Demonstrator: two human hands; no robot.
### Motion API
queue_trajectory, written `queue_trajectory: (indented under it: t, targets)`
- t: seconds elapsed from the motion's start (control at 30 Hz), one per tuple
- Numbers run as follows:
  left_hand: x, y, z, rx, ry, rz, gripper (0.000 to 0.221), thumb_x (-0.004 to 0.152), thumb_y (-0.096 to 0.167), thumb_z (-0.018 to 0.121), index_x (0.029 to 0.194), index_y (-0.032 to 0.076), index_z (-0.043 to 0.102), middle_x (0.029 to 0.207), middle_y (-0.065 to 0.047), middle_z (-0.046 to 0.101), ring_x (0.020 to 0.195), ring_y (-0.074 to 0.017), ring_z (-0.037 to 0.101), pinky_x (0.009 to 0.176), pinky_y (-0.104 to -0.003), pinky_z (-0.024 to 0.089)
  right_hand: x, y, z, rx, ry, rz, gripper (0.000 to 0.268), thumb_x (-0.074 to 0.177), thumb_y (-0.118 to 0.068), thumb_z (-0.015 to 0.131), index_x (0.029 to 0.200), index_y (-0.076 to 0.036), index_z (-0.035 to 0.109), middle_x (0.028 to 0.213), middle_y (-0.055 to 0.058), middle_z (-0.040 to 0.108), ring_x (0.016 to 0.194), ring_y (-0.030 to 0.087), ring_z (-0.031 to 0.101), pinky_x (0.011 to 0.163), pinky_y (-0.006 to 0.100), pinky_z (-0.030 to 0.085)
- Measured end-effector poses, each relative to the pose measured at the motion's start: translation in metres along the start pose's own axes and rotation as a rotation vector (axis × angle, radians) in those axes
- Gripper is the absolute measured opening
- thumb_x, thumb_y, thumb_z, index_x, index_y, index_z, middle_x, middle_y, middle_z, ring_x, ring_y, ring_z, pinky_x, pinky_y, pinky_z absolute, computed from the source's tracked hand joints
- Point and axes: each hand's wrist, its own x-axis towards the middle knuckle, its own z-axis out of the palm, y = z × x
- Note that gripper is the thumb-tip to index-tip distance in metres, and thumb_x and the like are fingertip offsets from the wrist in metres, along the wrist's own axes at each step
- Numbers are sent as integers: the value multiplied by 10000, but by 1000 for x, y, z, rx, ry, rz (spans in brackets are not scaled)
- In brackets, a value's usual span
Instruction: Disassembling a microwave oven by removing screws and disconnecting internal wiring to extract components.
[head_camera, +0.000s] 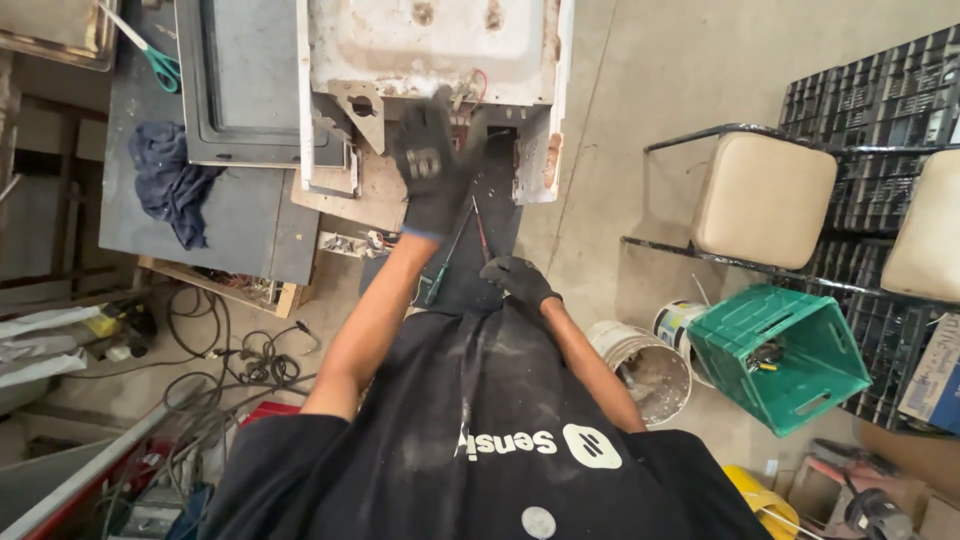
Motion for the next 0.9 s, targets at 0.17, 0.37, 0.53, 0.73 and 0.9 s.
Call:
queue_trajectory:
  t: [0.17, 0.37, 0.53, 0.73, 0.9]
  targets:
    - [-12, 25, -16, 109, -429, -157, 441, 972, 532, 590, 1166, 146, 676, 1106, -122, 683, 1049, -345, 698, 886, -469, 575, 7, 11, -2, 60, -20, -95, 409, 932, -495, 676, 1139, -147, 736, 987, 112, 750, 976, 277, 722, 904, 442, 576]
    - [18, 53, -14, 228, -597, -264, 506, 948, 555, 506, 1173, 139, 686, 954, -115, 751, 914, -312, 757, 724, -443, 646, 15, 21, -4, 114, -48, -46, 382, 906, -497, 715, 1110, -174, 737, 956, 60, 735, 934, 206, 710, 832, 388, 607]
    - [6, 31, -26, 116, -500, -123, 353, 987, 313, 478, 1277, 135, 572, 971, -172, 730, 937, -371, 733, 748, -526, 618, 16, 21, -2, 150, -43, -5, 393, 900, -494, 710, 1103, -158, 737, 961, 74, 738, 924, 197, 708, 791, 375, 620]
    - [-16, -15, -12, 127, -548, -237, 536, 969, 405, 481, 1466, 284, 322, 1131, -99, 680, 989, -345, 721, 821, -568, 593, 9, 20, -4, 167, -38, -33, 404, 897, -494, 711, 1090, -140, 736, 952, 90, 733, 912, 217, 697, 748, 373, 626]
    - [-17, -29, -3, 131, -578, -339, 765, 954, 481, 485, 1621, 406, 118, 1261, -40, 640, 1032, -323, 712, 880, -602, 571, 15, 20, -1, 203, -30, 75, 356, 883, -462, 728, 1086, -169, 739, 945, 56, 728, 897, 179, 692, 700, 323, 642]
